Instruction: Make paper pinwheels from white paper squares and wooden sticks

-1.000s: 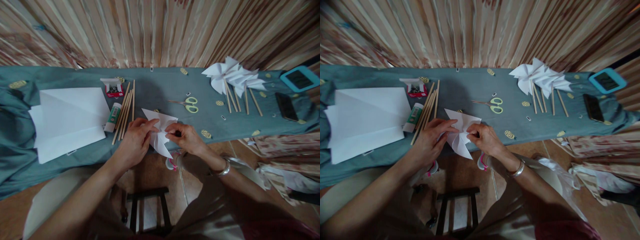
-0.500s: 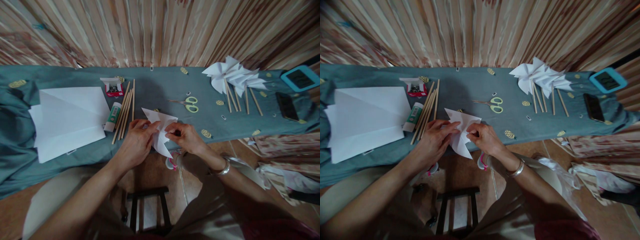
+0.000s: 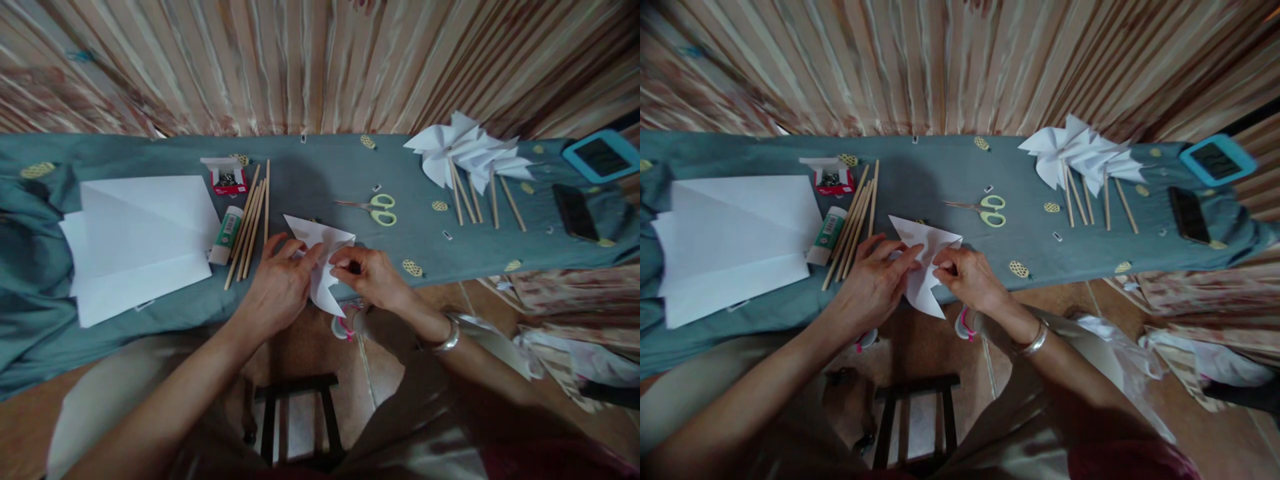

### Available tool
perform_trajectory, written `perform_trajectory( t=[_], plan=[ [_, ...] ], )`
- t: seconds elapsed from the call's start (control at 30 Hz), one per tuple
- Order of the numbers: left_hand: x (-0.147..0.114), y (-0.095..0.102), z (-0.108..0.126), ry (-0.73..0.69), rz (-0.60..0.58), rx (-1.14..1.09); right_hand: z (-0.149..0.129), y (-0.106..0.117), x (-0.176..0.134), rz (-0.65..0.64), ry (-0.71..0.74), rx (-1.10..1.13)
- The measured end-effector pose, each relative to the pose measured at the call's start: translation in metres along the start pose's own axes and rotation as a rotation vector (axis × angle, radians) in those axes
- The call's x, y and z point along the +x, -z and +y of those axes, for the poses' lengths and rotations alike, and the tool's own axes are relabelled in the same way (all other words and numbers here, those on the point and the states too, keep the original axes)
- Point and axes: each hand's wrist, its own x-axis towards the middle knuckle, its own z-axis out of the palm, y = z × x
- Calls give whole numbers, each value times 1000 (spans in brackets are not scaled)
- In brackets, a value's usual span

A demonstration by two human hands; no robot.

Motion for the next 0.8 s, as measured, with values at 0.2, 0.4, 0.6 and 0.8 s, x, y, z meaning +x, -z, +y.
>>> perform_trajectory(
  t=[0.2, 0.4, 0.6, 0.8],
  plan=[
    [-1, 1, 3, -1, -12, 8, -1, 0, -1, -20, 1, 12],
    [-4, -1, 2, 7, -22, -37, -2, 0, 0, -19, -3, -19],
    [-9, 5, -5, 63, 96, -255, 2, -1, -2, -2, 22, 9],
    [-8, 23, -13, 209, 234, -401, 5, 1, -5, 28, 70, 32]
  ],
)
